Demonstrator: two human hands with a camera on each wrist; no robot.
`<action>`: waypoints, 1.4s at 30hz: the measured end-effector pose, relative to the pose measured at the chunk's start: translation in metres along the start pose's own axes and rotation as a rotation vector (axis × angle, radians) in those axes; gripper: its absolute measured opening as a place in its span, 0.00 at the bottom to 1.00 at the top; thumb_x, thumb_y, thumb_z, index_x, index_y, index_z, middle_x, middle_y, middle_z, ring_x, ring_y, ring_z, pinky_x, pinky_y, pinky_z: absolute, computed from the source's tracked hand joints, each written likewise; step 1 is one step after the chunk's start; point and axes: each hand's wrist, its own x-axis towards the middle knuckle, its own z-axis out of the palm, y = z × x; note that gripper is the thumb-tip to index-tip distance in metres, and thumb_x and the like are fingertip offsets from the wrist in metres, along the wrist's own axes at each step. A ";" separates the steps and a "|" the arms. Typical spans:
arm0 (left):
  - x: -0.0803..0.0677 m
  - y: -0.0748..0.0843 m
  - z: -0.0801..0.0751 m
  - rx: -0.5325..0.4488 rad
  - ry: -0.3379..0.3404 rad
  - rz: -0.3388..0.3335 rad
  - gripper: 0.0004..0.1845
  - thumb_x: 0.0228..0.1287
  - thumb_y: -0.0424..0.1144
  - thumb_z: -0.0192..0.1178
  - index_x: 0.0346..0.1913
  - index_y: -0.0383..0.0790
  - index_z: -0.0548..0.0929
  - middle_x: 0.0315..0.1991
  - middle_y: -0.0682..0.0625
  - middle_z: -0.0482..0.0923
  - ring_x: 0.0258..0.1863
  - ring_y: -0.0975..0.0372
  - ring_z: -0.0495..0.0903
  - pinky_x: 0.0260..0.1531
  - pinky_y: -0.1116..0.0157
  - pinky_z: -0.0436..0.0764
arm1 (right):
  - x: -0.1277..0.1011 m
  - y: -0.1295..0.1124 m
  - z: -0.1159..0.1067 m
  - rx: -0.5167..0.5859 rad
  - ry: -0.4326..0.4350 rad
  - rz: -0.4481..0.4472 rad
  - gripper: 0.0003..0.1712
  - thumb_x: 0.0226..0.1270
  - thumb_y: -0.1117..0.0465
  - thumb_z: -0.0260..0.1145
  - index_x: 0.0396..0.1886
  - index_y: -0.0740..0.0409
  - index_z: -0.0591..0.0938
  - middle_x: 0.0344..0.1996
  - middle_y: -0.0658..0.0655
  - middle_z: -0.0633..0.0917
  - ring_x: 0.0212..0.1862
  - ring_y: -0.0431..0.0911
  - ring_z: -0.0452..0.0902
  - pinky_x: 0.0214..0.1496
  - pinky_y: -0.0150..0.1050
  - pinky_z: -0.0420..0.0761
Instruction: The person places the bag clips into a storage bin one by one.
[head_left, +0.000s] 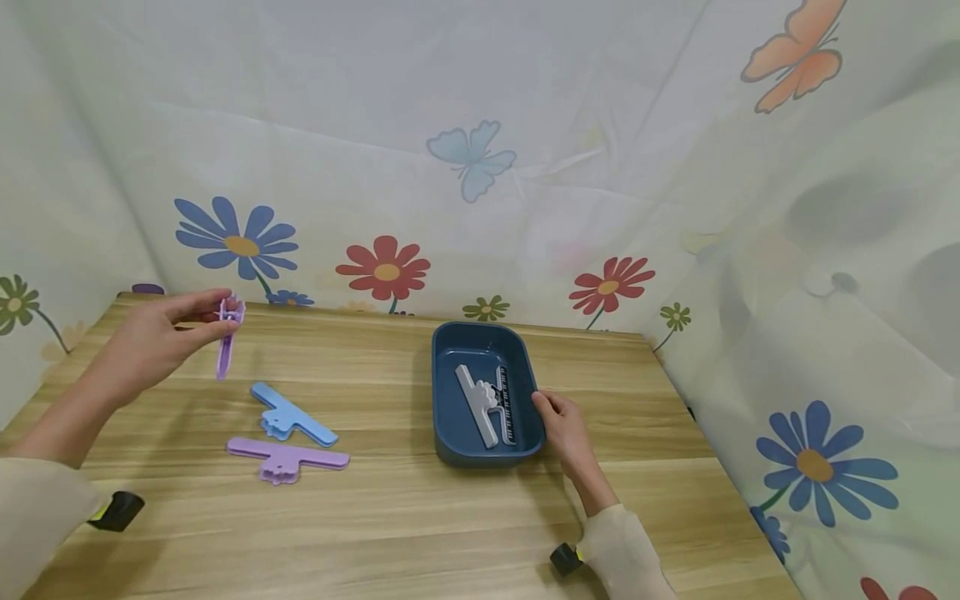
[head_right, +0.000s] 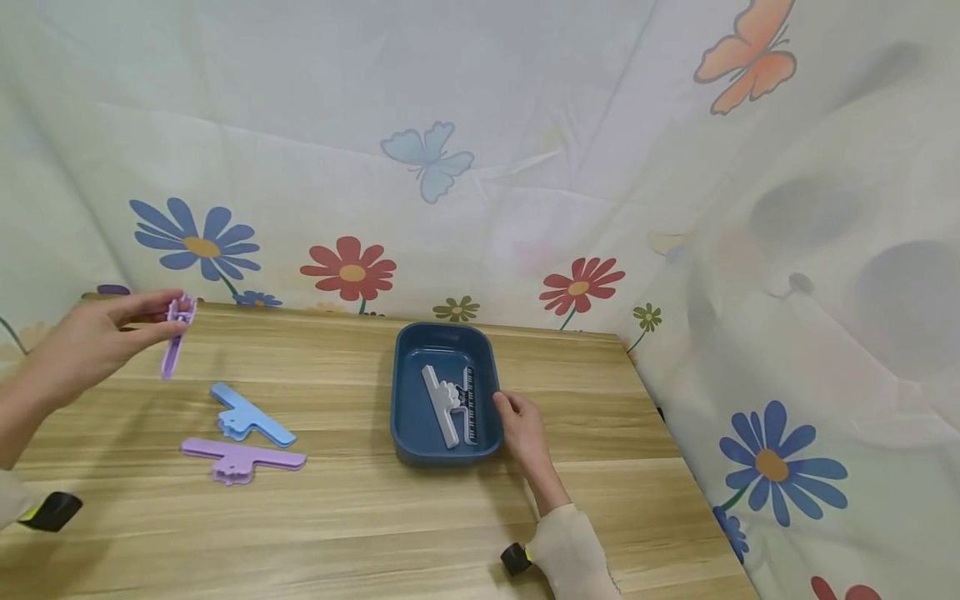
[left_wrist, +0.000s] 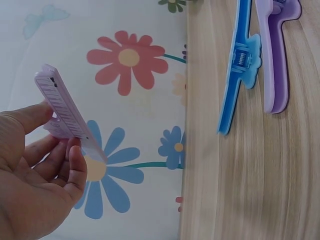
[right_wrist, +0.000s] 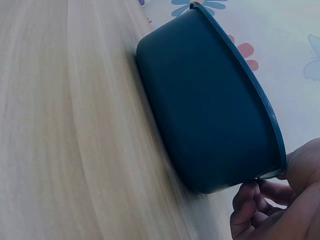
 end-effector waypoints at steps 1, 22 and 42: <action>0.000 0.000 0.000 0.001 0.000 -0.002 0.35 0.76 0.52 0.61 0.75 0.31 0.69 0.61 0.28 0.77 0.55 0.40 0.76 0.31 0.74 0.75 | 0.000 0.000 0.000 0.001 0.000 0.000 0.20 0.82 0.59 0.59 0.59 0.73 0.82 0.54 0.70 0.85 0.58 0.59 0.80 0.64 0.54 0.76; -0.001 0.004 0.010 -0.018 -0.024 0.005 0.34 0.75 0.50 0.62 0.74 0.32 0.70 0.60 0.30 0.78 0.54 0.41 0.76 0.33 0.75 0.76 | -0.002 -0.003 -0.001 0.003 -0.004 0.012 0.22 0.82 0.57 0.58 0.60 0.72 0.82 0.55 0.68 0.85 0.57 0.57 0.80 0.62 0.52 0.77; 0.002 0.033 0.040 -0.064 -0.073 0.092 0.31 0.75 0.46 0.64 0.72 0.31 0.73 0.56 0.33 0.80 0.53 0.40 0.81 0.38 0.82 0.75 | -0.021 -0.041 -0.006 -0.021 -0.016 -0.014 0.19 0.82 0.63 0.57 0.57 0.77 0.81 0.54 0.74 0.83 0.56 0.61 0.79 0.63 0.57 0.76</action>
